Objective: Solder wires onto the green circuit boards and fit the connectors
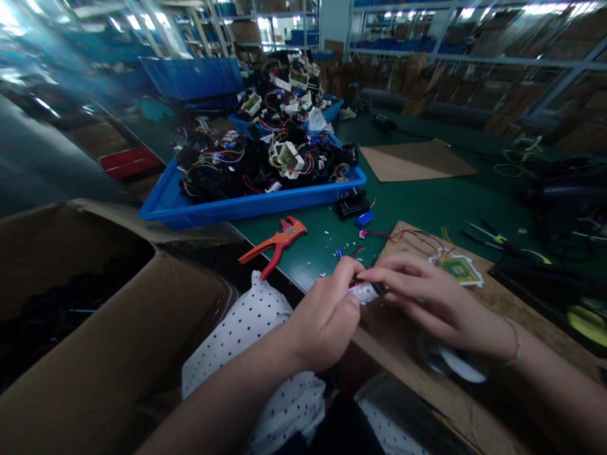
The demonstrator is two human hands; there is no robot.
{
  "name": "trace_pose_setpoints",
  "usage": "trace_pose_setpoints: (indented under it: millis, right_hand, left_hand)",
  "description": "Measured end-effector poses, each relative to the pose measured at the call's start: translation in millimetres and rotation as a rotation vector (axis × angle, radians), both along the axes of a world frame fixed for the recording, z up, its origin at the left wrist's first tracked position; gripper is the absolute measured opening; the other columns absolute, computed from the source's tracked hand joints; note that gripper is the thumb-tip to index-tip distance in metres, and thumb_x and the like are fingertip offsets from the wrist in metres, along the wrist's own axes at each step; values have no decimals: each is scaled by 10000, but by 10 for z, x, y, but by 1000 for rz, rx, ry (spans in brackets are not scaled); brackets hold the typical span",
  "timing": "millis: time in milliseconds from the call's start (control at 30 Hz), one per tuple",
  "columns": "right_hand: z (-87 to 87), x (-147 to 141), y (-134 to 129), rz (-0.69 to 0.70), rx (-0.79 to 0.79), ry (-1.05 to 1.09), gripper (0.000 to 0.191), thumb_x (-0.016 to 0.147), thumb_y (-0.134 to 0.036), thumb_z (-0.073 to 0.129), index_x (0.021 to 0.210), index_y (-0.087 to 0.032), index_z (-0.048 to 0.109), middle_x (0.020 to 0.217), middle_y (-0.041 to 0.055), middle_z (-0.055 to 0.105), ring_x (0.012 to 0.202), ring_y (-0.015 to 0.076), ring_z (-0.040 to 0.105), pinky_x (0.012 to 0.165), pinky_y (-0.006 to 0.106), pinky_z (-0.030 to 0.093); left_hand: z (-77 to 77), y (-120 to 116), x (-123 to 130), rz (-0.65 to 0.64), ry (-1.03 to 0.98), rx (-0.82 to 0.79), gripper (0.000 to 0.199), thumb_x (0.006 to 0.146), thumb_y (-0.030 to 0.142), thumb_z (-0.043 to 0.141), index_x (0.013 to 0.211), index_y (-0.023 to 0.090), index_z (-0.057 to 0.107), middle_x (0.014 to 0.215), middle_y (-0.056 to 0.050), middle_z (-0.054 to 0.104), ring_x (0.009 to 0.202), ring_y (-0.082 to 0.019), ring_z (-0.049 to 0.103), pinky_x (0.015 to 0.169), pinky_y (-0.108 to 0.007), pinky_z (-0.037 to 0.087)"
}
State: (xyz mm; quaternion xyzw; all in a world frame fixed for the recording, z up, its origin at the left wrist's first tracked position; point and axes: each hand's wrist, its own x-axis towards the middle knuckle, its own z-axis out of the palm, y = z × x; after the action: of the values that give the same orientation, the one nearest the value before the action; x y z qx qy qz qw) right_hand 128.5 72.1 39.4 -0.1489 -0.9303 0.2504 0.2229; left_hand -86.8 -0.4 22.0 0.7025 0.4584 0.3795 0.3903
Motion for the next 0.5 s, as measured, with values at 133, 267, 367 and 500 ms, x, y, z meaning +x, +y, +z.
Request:
trace_pose_setpoints:
  millis: [133, 267, 367, 500]
  right_hand:
    - [5, -3, 13, -2, 16, 11, 534, 957, -75, 461, 1456, -266, 474, 1232, 95, 571, 1131, 163, 570, 953, 296, 500]
    - [-9, 16, 11, 1, 36, -8, 547, 944, -60, 447, 1449, -267, 481, 1259, 104, 570, 1150, 173, 574, 968, 309, 505]
    - [-21, 28, 7, 0, 54, -12, 549, 935, -54, 445, 1440, -266, 491, 1268, 100, 569, 1156, 169, 576, 978, 302, 505]
    - [-21, 33, 8, -2, 61, -10, 530, 935, -66, 463, 1428, -256, 504, 1257, 102, 582, 1135, 171, 592, 955, 293, 520]
  left_hand:
    - [5, 10, 5, -10, -10, 2, 197, 1000, 279, 317, 1102, 189, 459, 875, -9, 551, 757, -181, 517, 674, -322, 343]
    - [34, 5, 19, 18, -9, -20, 204, 1022, 343, 334, 1061, 193, 467, 917, -22, 567, 807, -189, 531, 706, -325, 363]
    - [38, -2, 12, 21, 0, -11, 180, 1010, 299, 330, 1064, 193, 465, 922, -24, 570, 802, -190, 526, 710, -330, 363]
    - [19, -3, -10, 21, 16, 2, 174, 975, 239, 319, 1064, 198, 463, 899, -21, 566, 778, -192, 511, 686, -329, 353]
